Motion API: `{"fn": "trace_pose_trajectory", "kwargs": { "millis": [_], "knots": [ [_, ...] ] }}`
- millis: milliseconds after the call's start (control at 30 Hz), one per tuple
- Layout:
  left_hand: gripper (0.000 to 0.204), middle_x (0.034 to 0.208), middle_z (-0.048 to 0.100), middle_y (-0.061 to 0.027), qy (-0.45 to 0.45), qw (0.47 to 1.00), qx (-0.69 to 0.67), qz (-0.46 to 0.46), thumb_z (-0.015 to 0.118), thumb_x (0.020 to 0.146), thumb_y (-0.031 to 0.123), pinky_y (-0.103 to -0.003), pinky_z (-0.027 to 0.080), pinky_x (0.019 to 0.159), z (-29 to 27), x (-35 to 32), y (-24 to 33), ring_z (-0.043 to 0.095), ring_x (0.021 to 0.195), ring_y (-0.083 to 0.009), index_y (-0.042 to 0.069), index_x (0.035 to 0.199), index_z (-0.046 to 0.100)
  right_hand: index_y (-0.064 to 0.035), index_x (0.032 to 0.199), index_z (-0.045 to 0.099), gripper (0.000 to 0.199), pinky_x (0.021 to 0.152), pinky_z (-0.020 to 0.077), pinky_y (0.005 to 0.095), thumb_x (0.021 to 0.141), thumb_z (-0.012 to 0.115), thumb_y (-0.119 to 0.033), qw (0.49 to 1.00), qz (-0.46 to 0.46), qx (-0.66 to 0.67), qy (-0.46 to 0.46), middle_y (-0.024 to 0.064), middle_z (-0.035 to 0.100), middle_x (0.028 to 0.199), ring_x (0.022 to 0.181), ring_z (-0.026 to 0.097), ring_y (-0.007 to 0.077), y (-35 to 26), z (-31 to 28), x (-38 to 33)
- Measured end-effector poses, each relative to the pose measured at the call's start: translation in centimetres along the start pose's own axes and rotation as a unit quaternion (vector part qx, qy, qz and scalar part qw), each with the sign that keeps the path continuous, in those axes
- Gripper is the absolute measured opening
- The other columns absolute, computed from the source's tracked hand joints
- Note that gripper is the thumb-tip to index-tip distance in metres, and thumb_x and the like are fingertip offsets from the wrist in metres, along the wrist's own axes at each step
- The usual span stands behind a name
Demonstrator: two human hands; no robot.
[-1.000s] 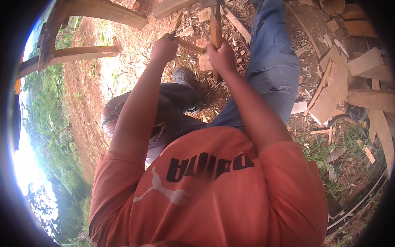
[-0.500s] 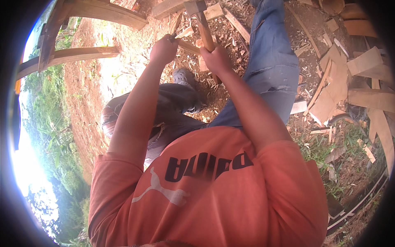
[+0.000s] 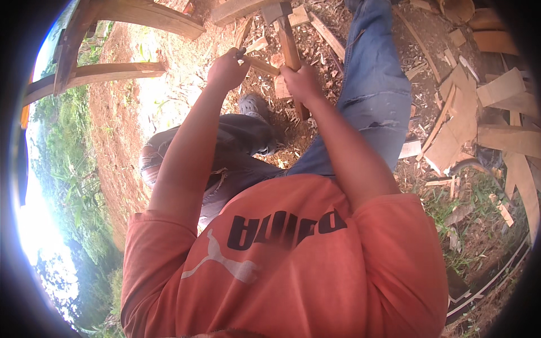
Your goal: The person kneels on the ground and uses a small axe to repeatedly strike a small piece of wood placed on a larger block. The person holds the wood with the left hand and swings the axe with the right hand to split the wood into smaller pieces.
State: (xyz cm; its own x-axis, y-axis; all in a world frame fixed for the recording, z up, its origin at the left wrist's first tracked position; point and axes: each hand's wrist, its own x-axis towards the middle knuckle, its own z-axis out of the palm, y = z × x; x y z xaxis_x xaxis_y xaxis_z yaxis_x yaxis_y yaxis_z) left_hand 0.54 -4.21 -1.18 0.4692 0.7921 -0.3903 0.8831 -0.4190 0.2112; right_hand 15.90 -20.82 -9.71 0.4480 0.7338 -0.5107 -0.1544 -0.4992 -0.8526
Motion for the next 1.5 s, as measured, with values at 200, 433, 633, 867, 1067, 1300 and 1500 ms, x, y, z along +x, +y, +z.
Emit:
{"fn": "trace_pose_trajectory", "kwargs": {
  "millis": [200, 433, 633, 867, 1067, 1300, 1500],
  "knots": [
    [0.041, 0.117, 0.077, -0.0178, -0.026, 0.999, 0.026, 0.007, 0.062, 0.105, 0.045, -0.053, 0.057, 0.096, -0.3, 0.3, 0.5, 0.073, 0.114, -0.0382, 0.009, 0.126, 0.065, 0.0039, 0.087, 0.068, 0.032, 0.049, 0.0507, 0.0416, 0.095, 0.067, -0.027, 0.967, 0.109, -0.226, -0.039, 0.01, 0.063, 0.063, 0.05, 0.063, 0.0224, 7.6, 1.2, -0.7],
    [0.036, 0.12, 0.076, -0.015, -0.043, 0.998, 0.046, -0.008, 0.062, 0.106, 0.042, -0.053, 0.056, 0.096, -0.1, -0.2, 1.4, 0.072, 0.116, -0.0374, 0.015, 0.129, 0.067, 0.0096, 0.093, 0.068, 0.033, 0.048, 0.0536, 0.0399, 0.094, 0.067, -0.024, 0.992, 0.111, -0.057, -0.024, 0.0117, 0.066, 0.068, 0.054, 0.067, 0.0217, 1.2, -0.5, -1.1],
    [0.037, 0.115, 0.078, -0.0141, 0.012, 0.998, 0.037, 0.046, 0.064, 0.104, 0.045, -0.051, 0.058, 0.092, -3.8, 0.3, 3.8, 0.074, 0.111, -0.0368, 0.013, 0.123, 0.07, -0.0033, 0.084, 0.061, 0.029, 0.049, 0.0506, 0.035, 0.099, 0.067, -0.027, 0.997, 0.055, 0.05, 0.016, 0.0031, 0.061, 0.066, 0.049, 0.059, 0.0154, -1.9, -3.8, -1.3],
    [0.04, 0.124, 0.077, -0.0124, -0.034, 0.997, 0.049, 0.042, 0.064, 0.105, 0.045, -0.049, 0.057, 0.098, -0.9, 1.1, 4.4, 0.073, 0.117, -0.0338, 0.022, 0.137, 0.068, -0.0024, 0.083, 0.061, 0.029, 0.05, 0.0507, 0.0367, 0.1, 0.067, -0.026, 0.994, 0.096, -0.029, 0.038, 0.0042, 0.062, 0.065, 0.05, 0.06, 0.0163, 0.5, -4.4, -1.0],
    [0.04, 0.122, 0.078, -0.0114, -0.028, 0.999, 0.025, 0.031, 0.065, 0.104, 0.043, -0.049, 0.058, 0.097, -0.5, 2.3, 2.9, 0.074, 0.114, -0.0338, 0.02, 0.137, 0.067, -0.0012, 0.089, 0.066, 0.033, 0.06, 0.0523, 0.0395, 0.098, 0.068, -0.033, 0.996, -0.028, -0.058, 0.062, 0.0093, 0.066, 0.07, 0.061, 0.066, 0.023, -0.9, -3.0, -0.8],
    [0.039, 0.119, 0.078, -0.0149, -0.026, 0.998, 0.03, 0.046, 0.066, 0.104, 0.043, -0.05, 0.058, 0.095, -0.4, 1.7, 3.2, 0.074, 0.112, -0.0354, 0.019, 0.135, 0.068, 0.0057, 0.098, 0.071, 0.038, 0.063, 0.0564, 0.0441, 0.093, 0.068, -0.032, 0.974, 0.104, -0.204, -0.002, 0.0169, 0.071, 0.076, 0.064, 0.07, 0.0293, 7.8, 0.0, 0.1],
    [0.039, 0.114, 0.078, -0.0156, -0.015, 1.0, 0.009, 0.025, 0.066, 0.104, 0.042, -0.049, 0.058, 0.09, 0.6, 2.3, 1.6, 0.076, 0.104, -0.0337, 0.019, 0.135, 0.067, -0.0018, 0.082, 0.061, 0.023, 0.046, 0.0486, 0.0372, 0.096, 0.062, -0.021, 0.993, 0.109, 0.05, -0.015, 0.0044, 0.058, 0.061, 0.046, 0.056, 0.0163, 2.3, -0.8, -0.6]
  ]
}}
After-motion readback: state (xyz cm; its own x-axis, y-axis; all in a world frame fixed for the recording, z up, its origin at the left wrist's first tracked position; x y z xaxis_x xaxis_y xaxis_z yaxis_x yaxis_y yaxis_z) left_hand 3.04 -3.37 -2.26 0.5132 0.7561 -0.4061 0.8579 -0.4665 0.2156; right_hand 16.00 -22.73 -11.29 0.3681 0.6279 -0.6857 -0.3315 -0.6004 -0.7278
